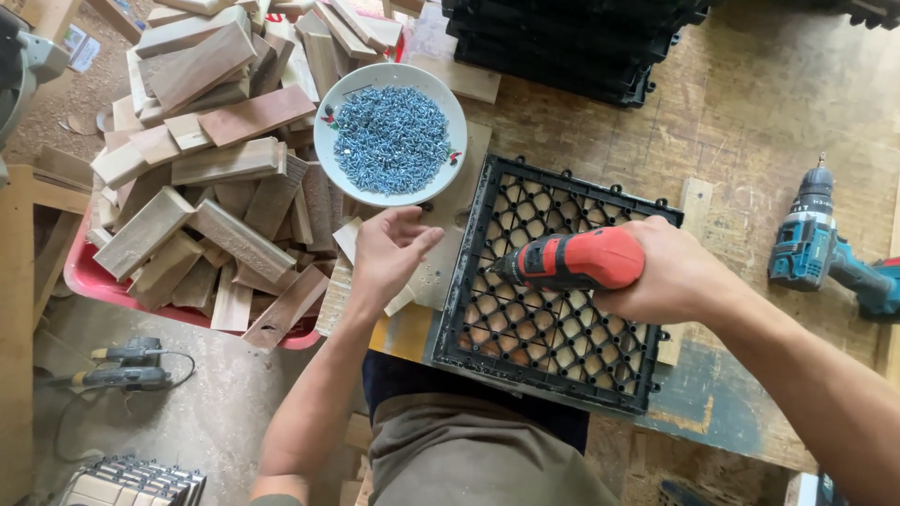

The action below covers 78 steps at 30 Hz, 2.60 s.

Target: The person is assembling wooden deck tiles by first screwing a plastic base grid onto wooden slats and then arranging more wooden slats into a new grid frame.

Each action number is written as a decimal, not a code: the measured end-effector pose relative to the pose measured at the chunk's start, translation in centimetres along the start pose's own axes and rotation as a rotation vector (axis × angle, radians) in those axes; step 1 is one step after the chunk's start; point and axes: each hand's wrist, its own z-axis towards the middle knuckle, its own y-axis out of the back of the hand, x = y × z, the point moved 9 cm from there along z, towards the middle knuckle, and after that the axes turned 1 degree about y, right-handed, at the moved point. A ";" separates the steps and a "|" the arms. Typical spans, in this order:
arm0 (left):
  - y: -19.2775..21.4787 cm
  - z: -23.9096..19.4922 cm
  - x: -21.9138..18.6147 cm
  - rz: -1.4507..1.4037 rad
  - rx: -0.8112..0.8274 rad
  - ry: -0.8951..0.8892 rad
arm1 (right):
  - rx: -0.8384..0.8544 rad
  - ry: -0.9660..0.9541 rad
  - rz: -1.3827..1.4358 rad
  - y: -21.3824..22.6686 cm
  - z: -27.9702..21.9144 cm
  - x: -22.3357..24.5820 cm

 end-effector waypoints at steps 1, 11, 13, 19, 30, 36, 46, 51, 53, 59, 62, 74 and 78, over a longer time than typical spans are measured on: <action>0.2 1.5 1.1 -0.001 0.000 0.002 | 0.002 -0.001 -0.002 0.1 0.2 0.1; 3.2 10.2 -1.7 0.815 -0.202 -0.585 | 0.050 0.084 -0.262 0.5 1.0 4.6; 3.1 13.4 0.7 0.903 -0.181 -0.553 | 0.064 0.090 -0.294 0.7 1.1 5.5; 2.8 18.6 3.1 1.065 -0.335 -0.577 | 0.090 0.150 -0.399 0.8 1.8 7.1; 3.2 17.3 0.3 1.029 -0.270 -0.470 | 0.113 0.257 -0.476 -0.2 1.3 7.4; 3.2 17.6 1.2 0.957 -0.292 -0.461 | 0.089 0.320 -0.465 -0.1 -0.2 8.4; 1.8 8.0 -2.1 -0.142 -0.231 -0.314 | -0.142 0.145 0.146 1.5 0.9 0.1; -3.3 6.2 -0.6 -0.651 0.146 -0.148 | -0.506 0.667 0.373 2.0 -1.8 -3.2; -4.9 4.2 -1.8 -0.617 0.223 -0.137 | -0.525 0.725 0.428 0.9 -2.8 -4.0; -10.2 1.2 0.0 -0.763 0.385 0.093 | -0.634 0.794 0.571 -3.1 -2.3 -8.7; -11.6 1.3 2.3 -0.829 0.367 0.156 | -0.694 0.879 0.574 -3.9 -2.8 -9.6; -12.7 0.3 2.3 -0.807 0.382 0.209 | -0.714 0.844 0.577 -4.4 -3.7 -9.2; -13.2 1.1 4.5 -0.904 0.337 0.282 | -0.670 0.813 0.663 -3.4 -4.2 -7.7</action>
